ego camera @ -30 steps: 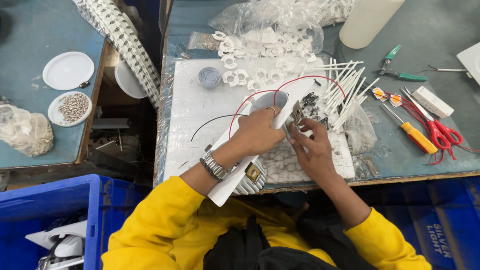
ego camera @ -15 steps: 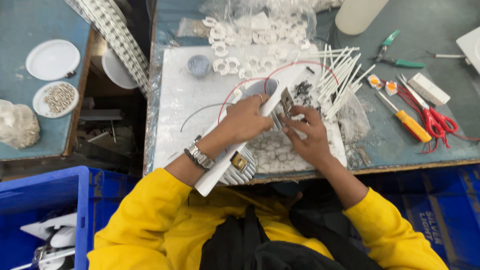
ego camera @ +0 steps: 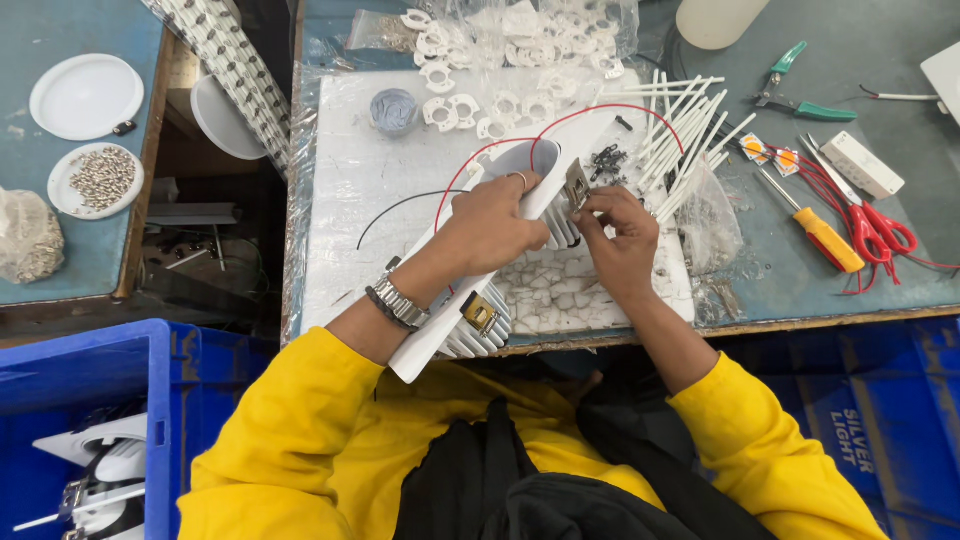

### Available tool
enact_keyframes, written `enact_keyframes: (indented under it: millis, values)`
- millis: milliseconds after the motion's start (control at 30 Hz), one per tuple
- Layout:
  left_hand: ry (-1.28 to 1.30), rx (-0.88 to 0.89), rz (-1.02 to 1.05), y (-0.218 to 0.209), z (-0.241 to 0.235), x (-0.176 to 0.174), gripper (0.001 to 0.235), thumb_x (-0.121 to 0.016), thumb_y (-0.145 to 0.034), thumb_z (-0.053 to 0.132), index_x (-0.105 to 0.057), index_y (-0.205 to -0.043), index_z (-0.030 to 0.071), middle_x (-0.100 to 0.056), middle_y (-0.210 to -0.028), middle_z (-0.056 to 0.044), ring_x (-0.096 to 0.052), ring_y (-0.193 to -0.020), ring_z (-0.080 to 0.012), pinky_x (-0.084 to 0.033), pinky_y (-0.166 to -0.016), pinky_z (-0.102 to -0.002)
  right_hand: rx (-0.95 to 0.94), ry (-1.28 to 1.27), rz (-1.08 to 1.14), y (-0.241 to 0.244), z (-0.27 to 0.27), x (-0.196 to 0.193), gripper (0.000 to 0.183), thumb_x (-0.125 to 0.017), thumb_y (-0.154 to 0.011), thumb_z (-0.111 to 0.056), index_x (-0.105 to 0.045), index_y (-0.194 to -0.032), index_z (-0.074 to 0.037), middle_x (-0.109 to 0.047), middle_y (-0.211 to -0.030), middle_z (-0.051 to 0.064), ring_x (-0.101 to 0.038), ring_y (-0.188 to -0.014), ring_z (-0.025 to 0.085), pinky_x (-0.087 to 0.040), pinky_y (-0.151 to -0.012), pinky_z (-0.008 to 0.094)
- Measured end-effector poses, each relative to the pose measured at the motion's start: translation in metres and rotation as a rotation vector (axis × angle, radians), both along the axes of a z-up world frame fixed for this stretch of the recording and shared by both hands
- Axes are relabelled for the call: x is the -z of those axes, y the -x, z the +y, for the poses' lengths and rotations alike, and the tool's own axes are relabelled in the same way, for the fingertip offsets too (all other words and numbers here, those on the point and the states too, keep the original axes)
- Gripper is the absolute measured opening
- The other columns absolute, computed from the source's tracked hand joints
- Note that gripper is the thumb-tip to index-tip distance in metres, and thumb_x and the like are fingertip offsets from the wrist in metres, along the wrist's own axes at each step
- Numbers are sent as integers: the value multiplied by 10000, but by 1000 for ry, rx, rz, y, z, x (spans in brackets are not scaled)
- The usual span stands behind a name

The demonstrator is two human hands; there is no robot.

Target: The person assembles a dual-socket light fixture by inserting internal components into the housing, securing them with a green powered screwdriver, connecting wires, and using a yellow manual screwdriver to fasten screws onto a heat sink assembly.

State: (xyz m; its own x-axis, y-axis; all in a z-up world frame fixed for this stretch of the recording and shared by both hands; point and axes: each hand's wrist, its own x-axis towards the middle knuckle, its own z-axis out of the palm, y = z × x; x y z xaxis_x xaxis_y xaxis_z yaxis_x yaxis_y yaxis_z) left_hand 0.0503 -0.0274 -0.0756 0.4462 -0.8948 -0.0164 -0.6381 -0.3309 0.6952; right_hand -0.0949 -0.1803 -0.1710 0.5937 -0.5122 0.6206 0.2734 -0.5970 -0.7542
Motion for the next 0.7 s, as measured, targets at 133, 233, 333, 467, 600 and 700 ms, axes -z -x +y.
enact_keyframes:
  millis: [133,233,333,467,600,700]
  values:
    - [1,-1,2,1,1,-1,720,-706,-623,343,-635,-1280,57,-732,-1064,-174,-674,-1052,-341,-426,-982,-497,-31,-30,-4,-3,-3,0,129,-737,-894,85,-646,-963,26,-641,-1046,80,-629,-839,81,-515,-635,205]
    - [-3,3,1,3,1,-4,729,-700,-618,337,-625,-1285,54,-731,-1071,-166,-679,-1041,-344,-419,-984,-502,-137,-78,2,-3,-13,0,134,-753,-890,79,-648,-948,19,-622,-1027,66,-609,-863,74,-504,-652,207]
    - [-20,16,37,4,2,-7,738,-676,-627,330,-602,-1310,62,-743,-1048,-167,-689,-1038,-330,-384,-1026,-494,-198,-199,73,-5,-22,1,151,-768,-892,58,-630,-921,4,-614,-946,30,-607,-808,57,-513,-624,201]
    - [-26,29,8,2,2,-6,637,-663,-645,337,-650,-1222,66,-721,-1119,-166,-666,-1077,-344,-416,-997,-497,-256,-268,158,-8,-31,-2,138,-763,-895,19,-628,-896,-9,-640,-884,13,-624,-772,55,-531,-630,213]
    - [-19,35,4,1,0,-7,654,-665,-633,332,-635,-1235,78,-722,-1115,-169,-668,-1072,-343,-399,-1002,-505,-246,-264,326,-12,-39,-20,117,-778,-865,-6,-662,-873,2,-674,-814,20,-639,-702,81,-558,-621,249]
    - [-32,26,19,2,1,-8,635,-660,-631,336,-662,-1209,75,-733,-1079,-173,-683,-1046,-337,-443,-989,-478,-281,-214,456,-11,-47,-37,106,-757,-818,14,-657,-850,4,-703,-803,29,-686,-703,96,-589,-643,268]
